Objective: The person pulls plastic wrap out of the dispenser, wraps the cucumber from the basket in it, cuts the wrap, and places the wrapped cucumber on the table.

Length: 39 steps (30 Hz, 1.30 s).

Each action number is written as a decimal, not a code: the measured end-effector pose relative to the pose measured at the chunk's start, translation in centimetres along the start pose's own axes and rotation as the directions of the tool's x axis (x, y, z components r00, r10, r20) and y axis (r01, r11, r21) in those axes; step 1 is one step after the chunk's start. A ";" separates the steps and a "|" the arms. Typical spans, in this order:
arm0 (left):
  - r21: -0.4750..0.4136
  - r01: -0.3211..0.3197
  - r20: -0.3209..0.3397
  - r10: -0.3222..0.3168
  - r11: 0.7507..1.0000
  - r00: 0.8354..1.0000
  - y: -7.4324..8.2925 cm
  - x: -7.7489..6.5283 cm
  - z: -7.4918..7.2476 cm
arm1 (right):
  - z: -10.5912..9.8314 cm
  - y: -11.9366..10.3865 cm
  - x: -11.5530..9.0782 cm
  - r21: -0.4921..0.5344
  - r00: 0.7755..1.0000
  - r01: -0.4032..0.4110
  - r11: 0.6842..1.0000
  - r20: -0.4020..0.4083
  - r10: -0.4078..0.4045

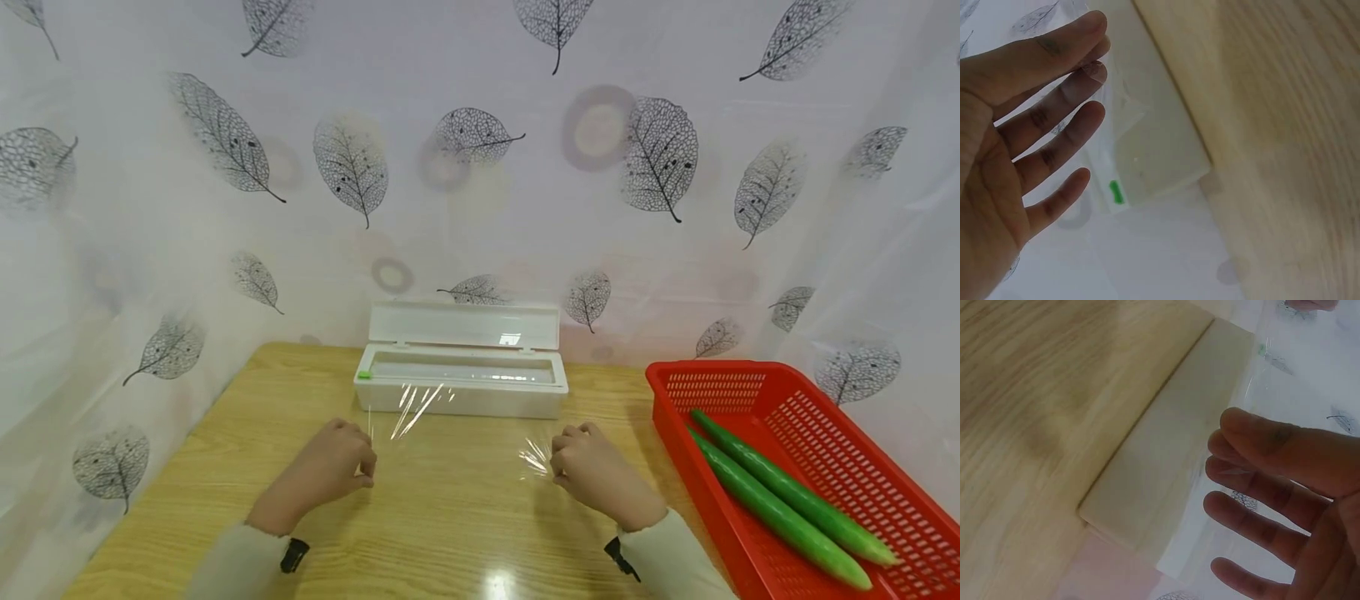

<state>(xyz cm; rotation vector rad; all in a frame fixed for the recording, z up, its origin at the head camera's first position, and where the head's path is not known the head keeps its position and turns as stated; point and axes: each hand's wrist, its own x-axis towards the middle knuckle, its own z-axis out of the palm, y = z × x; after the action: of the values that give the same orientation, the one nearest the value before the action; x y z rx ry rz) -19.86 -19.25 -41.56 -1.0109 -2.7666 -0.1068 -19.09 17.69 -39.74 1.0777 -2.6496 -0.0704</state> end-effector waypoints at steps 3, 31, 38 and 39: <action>-0.010 0.005 0.032 -0.005 1.000 0.999 -0.1 0.3 0.8 | 0.9 0.0 0.1 -0.003 0.999 0.003 1.000 0.042 -0.002; -0.032 0.017 0.053 -0.015 0.999 0.998 -0.2 0.7 1.8 | 3.3 0.1 0.7 0.012 0.995 -0.013 1.000 0.100 0.012; -0.037 0.007 0.062 -0.005 0.999 0.998 -0.3 0.8 2.4 | 4.2 0.2 0.8 -0.007 0.997 -0.001 1.000 0.080 0.002; -0.042 0.009 0.069 -0.007 0.999 0.998 -0.3 0.9 2.6 | 4.3 0.1 0.8 -0.011 0.997 -0.006 1.000 0.081 0.007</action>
<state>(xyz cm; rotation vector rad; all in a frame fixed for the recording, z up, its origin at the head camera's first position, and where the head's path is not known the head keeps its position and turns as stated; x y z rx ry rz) -21.13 -18.63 -43.91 -1.0329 -2.8424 -0.1351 -20.91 16.96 -43.70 1.0850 -2.7207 -0.1294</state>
